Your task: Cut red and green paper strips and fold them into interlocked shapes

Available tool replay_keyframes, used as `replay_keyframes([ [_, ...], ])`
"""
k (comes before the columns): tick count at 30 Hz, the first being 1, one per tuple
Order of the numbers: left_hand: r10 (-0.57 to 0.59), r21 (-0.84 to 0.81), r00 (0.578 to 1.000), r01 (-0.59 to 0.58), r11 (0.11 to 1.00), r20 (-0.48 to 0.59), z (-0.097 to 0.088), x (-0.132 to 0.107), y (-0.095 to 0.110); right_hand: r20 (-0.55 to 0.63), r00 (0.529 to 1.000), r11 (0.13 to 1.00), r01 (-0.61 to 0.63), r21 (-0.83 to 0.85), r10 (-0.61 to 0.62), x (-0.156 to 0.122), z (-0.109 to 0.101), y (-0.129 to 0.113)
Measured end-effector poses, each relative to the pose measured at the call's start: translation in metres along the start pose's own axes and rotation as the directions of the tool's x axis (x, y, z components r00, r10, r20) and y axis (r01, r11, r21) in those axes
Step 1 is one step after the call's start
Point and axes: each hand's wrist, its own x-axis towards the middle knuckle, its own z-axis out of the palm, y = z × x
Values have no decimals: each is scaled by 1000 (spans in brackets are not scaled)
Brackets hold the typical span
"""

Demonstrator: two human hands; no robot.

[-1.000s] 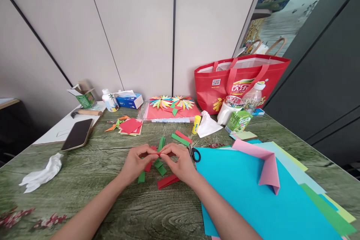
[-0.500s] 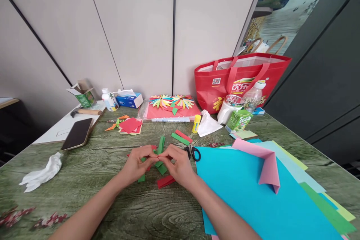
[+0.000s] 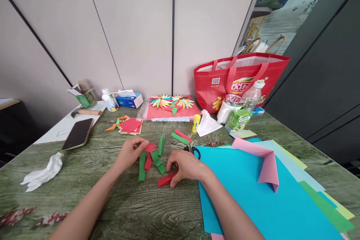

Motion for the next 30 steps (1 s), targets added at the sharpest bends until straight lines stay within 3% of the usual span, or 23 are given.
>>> replay_keyframes([
  [4, 19, 74, 998, -15, 997, -57, 5, -3, -3, 31, 999, 1000, -15, 7, 15, 1, 3, 1],
  [7, 49, 50, 989, -43, 998, -138, 6, -3, -1, 59, 998, 980, -14, 201, 2, 3, -1, -3],
  [10, 14, -50, 990, -21, 999, -143, 7, -4, 6, -8, 995, 910, -86, 405, 97, 6, -3, -8],
  [15, -13, -240, 996, 33, 970, 84, 16, -13, 19, -140, 942, 705, -124, 698, 304, 15, 13, -9],
  [21, -86, -365, 957, 188, 912, 278, 26, -20, 26, -185, 925, 628, -71, 775, 333, 21, 30, -7],
  [24, -139, -452, 943, 270, 850, 303, 24, -19, 25, -267, 916, 666, 1, 746, 298, 19, 30, -9],
  [28, -173, -524, 937, 315, 791, 302, 23, -16, 17, -371, 922, 859, 101, 503, 109, 15, 26, -18],
  [30, -167, -523, 930, 325, 788, 326, 23, -15, 14, -382, 924, 910, 128, 395, 36, 14, 25, -21],
])
